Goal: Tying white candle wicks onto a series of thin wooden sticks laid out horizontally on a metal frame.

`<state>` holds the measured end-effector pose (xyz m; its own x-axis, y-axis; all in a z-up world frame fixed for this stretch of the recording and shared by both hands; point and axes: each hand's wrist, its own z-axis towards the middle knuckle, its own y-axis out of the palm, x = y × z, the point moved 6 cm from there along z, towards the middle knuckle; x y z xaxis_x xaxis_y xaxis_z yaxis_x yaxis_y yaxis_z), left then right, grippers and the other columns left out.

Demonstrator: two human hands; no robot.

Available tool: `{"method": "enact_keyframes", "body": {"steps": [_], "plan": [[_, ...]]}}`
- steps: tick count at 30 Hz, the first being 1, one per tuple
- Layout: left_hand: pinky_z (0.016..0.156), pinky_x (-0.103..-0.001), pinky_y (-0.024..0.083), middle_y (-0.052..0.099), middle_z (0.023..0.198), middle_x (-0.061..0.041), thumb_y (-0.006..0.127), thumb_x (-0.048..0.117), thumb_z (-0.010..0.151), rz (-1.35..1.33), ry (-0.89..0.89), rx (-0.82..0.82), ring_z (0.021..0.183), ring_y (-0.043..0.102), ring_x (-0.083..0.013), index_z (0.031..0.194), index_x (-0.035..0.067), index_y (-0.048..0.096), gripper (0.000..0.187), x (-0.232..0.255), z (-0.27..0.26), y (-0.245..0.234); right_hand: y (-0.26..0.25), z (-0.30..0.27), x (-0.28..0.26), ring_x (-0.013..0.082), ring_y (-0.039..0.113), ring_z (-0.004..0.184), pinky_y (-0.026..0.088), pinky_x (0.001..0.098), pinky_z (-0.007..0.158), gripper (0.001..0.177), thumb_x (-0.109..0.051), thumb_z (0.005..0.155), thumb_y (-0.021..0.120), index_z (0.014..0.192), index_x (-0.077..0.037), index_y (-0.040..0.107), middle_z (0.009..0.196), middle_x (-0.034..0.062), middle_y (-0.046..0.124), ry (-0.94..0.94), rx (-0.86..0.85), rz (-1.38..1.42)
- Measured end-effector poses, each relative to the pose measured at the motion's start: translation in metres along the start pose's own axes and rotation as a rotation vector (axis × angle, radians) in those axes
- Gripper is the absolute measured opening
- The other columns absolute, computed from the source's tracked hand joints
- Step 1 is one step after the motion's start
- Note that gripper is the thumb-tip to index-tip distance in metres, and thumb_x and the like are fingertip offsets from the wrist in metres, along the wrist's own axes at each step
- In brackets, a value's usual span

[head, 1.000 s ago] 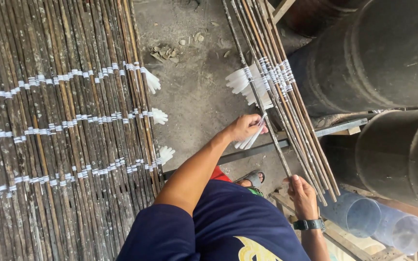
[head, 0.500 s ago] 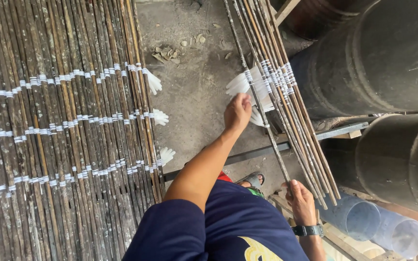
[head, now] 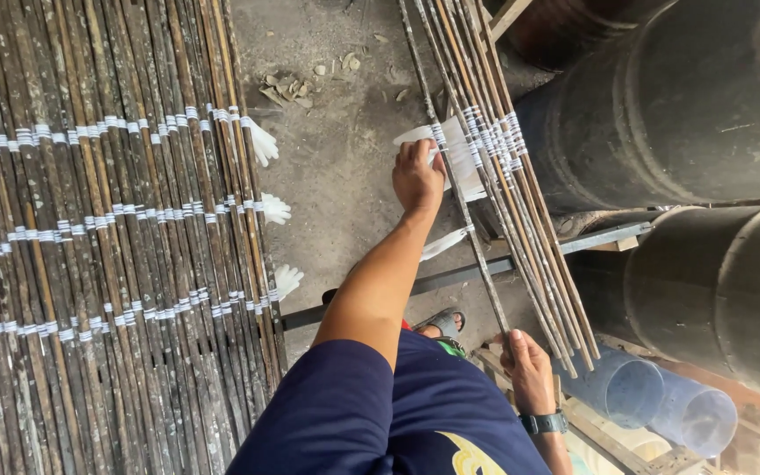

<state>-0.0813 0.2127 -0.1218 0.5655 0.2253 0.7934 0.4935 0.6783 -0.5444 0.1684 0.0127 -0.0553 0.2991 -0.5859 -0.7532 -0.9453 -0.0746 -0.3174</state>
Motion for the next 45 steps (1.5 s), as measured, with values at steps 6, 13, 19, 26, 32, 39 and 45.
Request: {"method": "enact_keyframes", "body": {"steps": [6,13,19,26,32,39,45], "plan": [[0.048,-0.036,0.038,0.052,0.077,-0.004,0.067,0.007,0.062,0.018,0.03,-0.052,0.07,0.053,-0.0256,0.074,0.017,0.053,0.021,-0.006,0.001,0.006,0.006,0.0,0.0,0.0099,0.03,0.048,0.023,0.0224,0.042,0.038,-0.033,0.09,0.042,0.08,-0.003,0.062,0.056,-0.0012,0.033,0.015,-0.028,-0.004],[0.056,-0.035,0.044,0.059,0.074,-0.001,0.058,0.003,0.062,-0.21,0.097,-0.146,0.066,0.057,-0.0243,0.073,0.014,0.049,0.017,-0.01,0.002,0.006,0.001,-0.001,-0.006,0.0102,0.029,0.048,0.023,0.0225,0.043,0.038,-0.033,0.091,0.041,0.079,-0.003,0.062,0.055,-0.0011,0.033,-0.023,-0.012,-0.04],[0.06,-0.026,0.044,0.064,0.079,0.005,0.057,0.028,0.075,-0.421,-0.094,-0.752,0.074,0.06,-0.0127,0.079,0.015,0.058,0.013,-0.03,-0.009,0.024,-0.008,0.008,0.002,0.0091,0.029,0.047,0.022,0.0209,0.043,0.037,-0.035,0.089,0.044,0.081,-0.005,0.063,0.056,-0.0021,0.032,-0.012,-0.019,0.02],[0.075,-0.022,0.046,0.066,0.091,-0.003,0.053,0.013,0.077,-0.676,-0.12,-1.005,0.086,0.061,-0.0119,0.086,0.008,0.063,0.014,-0.019,-0.022,0.008,-0.007,0.008,0.004,0.0091,0.027,0.047,0.021,0.0212,0.042,0.038,-0.035,0.089,0.044,0.083,-0.003,0.062,0.057,-0.0018,0.031,-0.021,-0.047,0.057],[0.059,-0.026,0.042,0.057,0.078,-0.004,0.052,0.019,0.084,-0.558,-0.089,-1.196,0.063,0.049,-0.0123,0.09,0.006,0.056,0.015,-0.002,-0.043,-0.003,-0.006,0.008,0.003,0.008,0.026,0.046,0.019,0.0207,0.041,0.038,-0.036,0.089,0.043,0.083,-0.002,0.062,0.056,-0.002,0.032,-0.035,-0.049,0.067],[0.06,-0.026,0.044,0.043,0.115,-0.015,0.041,0.018,0.084,-0.247,0.172,-1.406,0.073,0.05,-0.0192,0.103,-0.001,0.052,0.029,0.003,-0.076,0.011,-0.004,0.007,0.008,0.0083,0.027,0.047,0.019,0.021,0.041,0.039,-0.035,0.09,0.043,0.082,-0.002,0.061,0.057,-0.0022,0.031,-0.022,-0.042,0.054],[0.043,-0.02,0.039,0.057,0.083,-0.01,0.037,0.005,0.084,-0.216,0.179,-1.273,0.052,0.044,-0.011,0.073,0.007,0.045,0.014,0.007,-0.054,0.007,-0.004,0.003,0.008,0.0089,0.029,0.048,0.021,0.0212,0.043,0.04,-0.036,0.09,0.043,0.081,-0.001,0.061,0.057,-0.001,0.034,-0.035,-0.034,0.052]]}}
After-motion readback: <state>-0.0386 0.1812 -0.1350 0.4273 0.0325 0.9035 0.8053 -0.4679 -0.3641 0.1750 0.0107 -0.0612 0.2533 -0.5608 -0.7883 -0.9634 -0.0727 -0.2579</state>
